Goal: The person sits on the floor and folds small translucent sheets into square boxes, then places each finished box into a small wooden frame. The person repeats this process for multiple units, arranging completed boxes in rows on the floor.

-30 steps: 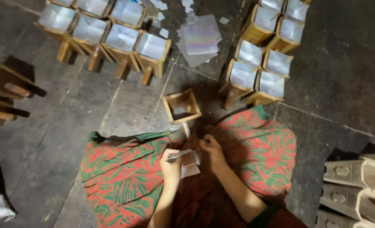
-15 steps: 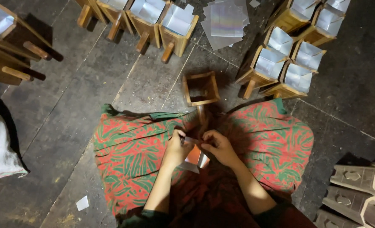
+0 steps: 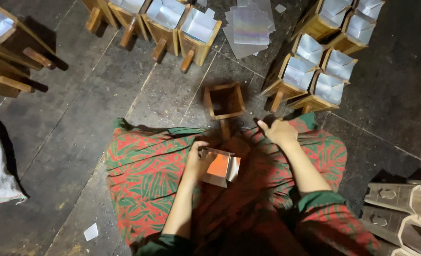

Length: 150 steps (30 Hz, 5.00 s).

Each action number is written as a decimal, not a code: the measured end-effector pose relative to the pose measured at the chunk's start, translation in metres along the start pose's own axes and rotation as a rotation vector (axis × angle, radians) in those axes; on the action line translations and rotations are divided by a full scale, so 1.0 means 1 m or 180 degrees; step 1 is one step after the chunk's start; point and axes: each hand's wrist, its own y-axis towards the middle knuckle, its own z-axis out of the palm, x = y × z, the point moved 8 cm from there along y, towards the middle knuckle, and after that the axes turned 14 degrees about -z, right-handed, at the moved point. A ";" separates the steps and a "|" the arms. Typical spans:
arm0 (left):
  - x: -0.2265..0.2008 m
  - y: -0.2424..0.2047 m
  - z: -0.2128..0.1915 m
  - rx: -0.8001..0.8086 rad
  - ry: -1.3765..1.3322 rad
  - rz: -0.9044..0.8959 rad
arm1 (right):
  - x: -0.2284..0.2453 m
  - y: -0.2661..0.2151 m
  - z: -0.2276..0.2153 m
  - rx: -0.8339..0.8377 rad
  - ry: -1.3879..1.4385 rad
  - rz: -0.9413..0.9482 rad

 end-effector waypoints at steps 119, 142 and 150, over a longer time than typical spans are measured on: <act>-0.166 -0.140 -0.033 0.0124 0.2334 -0.0162 | 0.033 -0.060 0.113 0.0096 0.2679 -0.1527; -0.174 -0.144 -0.018 -0.0414 0.1047 0.0876 | 0.045 -0.079 0.103 -0.1221 0.2615 -0.1684; -0.042 -0.107 0.014 -0.0633 -0.0939 0.1009 | 0.057 -0.098 0.093 -0.2221 0.2547 -0.2062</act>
